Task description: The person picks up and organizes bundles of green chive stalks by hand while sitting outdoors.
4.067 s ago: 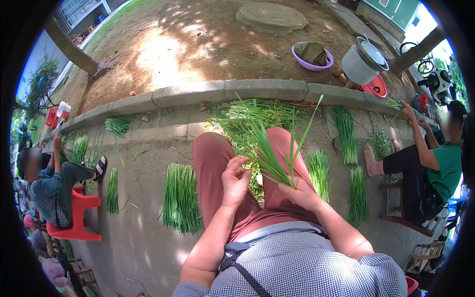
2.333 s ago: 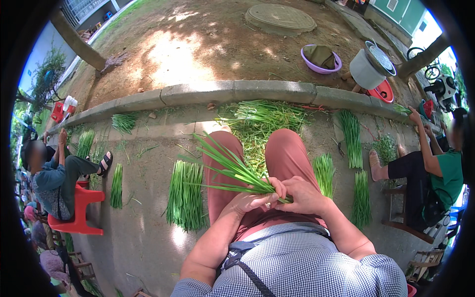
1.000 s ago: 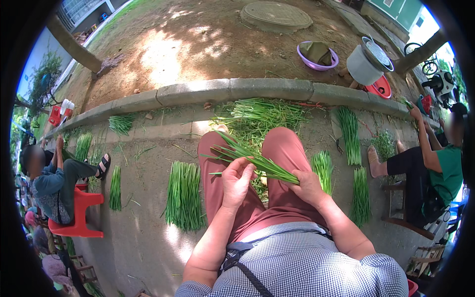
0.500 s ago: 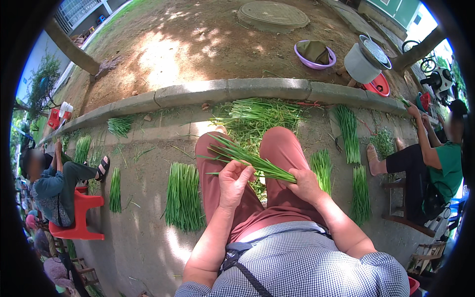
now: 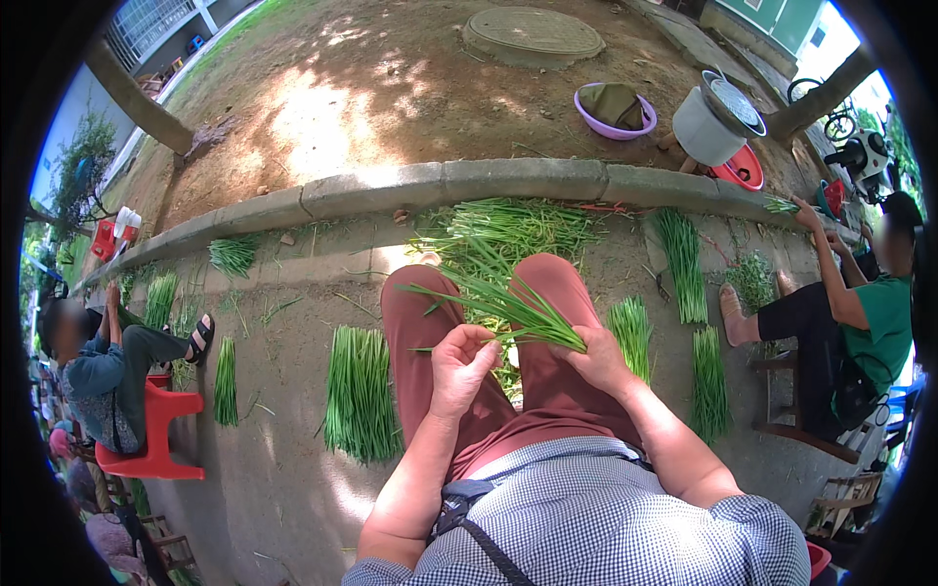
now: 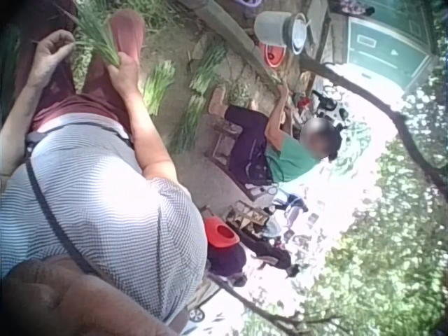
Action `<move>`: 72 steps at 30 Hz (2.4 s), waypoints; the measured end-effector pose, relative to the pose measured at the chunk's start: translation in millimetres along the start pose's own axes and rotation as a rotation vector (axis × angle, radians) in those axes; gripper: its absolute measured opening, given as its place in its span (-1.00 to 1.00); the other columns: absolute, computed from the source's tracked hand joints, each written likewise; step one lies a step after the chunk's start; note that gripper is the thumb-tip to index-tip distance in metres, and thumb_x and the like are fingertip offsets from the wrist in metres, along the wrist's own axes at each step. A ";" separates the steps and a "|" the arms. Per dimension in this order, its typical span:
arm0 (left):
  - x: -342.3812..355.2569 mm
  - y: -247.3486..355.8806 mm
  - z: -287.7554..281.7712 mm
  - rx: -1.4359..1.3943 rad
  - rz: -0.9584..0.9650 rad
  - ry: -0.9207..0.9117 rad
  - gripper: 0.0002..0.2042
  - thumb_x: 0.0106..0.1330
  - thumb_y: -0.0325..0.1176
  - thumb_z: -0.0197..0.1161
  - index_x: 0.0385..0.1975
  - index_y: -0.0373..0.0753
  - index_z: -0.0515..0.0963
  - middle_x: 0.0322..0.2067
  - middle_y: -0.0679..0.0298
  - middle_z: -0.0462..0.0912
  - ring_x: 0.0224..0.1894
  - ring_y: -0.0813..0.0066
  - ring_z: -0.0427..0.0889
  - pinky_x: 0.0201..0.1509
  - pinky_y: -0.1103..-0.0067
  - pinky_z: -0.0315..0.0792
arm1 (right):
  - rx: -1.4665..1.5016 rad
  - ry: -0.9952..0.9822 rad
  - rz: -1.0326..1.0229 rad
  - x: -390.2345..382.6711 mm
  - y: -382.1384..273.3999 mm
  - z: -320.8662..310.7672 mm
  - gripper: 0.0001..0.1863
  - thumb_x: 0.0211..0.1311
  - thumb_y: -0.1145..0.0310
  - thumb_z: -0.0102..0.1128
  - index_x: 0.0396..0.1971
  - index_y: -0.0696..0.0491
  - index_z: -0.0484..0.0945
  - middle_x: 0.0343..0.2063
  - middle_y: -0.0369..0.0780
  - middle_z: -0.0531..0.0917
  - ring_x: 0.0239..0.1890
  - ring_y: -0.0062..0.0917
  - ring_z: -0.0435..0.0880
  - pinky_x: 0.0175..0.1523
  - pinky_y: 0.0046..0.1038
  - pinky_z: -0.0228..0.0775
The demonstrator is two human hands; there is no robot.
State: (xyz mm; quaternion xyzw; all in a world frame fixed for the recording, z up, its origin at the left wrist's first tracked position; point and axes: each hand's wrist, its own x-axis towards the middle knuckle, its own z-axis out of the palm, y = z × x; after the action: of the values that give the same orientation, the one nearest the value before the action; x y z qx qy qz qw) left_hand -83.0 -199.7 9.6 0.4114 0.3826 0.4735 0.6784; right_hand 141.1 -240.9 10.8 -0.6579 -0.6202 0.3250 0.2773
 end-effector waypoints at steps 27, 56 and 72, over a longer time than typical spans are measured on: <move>-4.4 2.9 -7.2 0.212 0.144 -0.253 -0.87 0.22 -0.61 0.07 -0.28 -0.36 0.52 -0.40 0.33 0.56 -0.42 0.71 0.47 -0.35 0.76 0.36 | -0.007 0.092 0.011 -1.6 -3.9 3.8 -0.77 0.00 0.29 0.25 -0.47 0.16 0.53 -0.54 0.01 0.56 -0.41 -0.09 0.55 -0.31 -0.23 0.37; 5.3 -11.4 1.6 0.514 0.204 -0.019 -0.95 0.23 -0.51 0.18 -0.34 -0.31 0.50 -0.63 0.42 0.51 -0.62 0.75 0.41 -0.54 0.77 0.29 | -0.386 0.026 -0.099 -7.6 -10.3 10.4 -0.71 0.12 0.18 0.14 -0.54 0.10 0.40 -0.62 -0.06 0.55 -0.49 -0.13 0.56 -0.36 -0.18 0.38; 6.9 2.9 -4.6 -0.278 0.067 -0.018 -0.94 0.32 -0.47 0.06 -0.40 -0.25 0.44 -0.57 0.34 0.49 -0.62 0.69 0.37 -0.56 0.75 0.28 | 0.054 0.066 -0.057 -4.4 8.6 3.0 -0.78 0.15 0.25 0.14 -0.47 0.11 0.46 -0.66 -0.16 0.50 -0.55 -0.38 0.53 -0.42 -0.30 0.30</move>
State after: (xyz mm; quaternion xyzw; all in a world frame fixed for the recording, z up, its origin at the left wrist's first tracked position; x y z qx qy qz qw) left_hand -86.3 -191.6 9.7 0.3304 0.2932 0.5406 0.7160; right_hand 144.1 -246.0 2.7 -0.6426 -0.6203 0.3115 0.3244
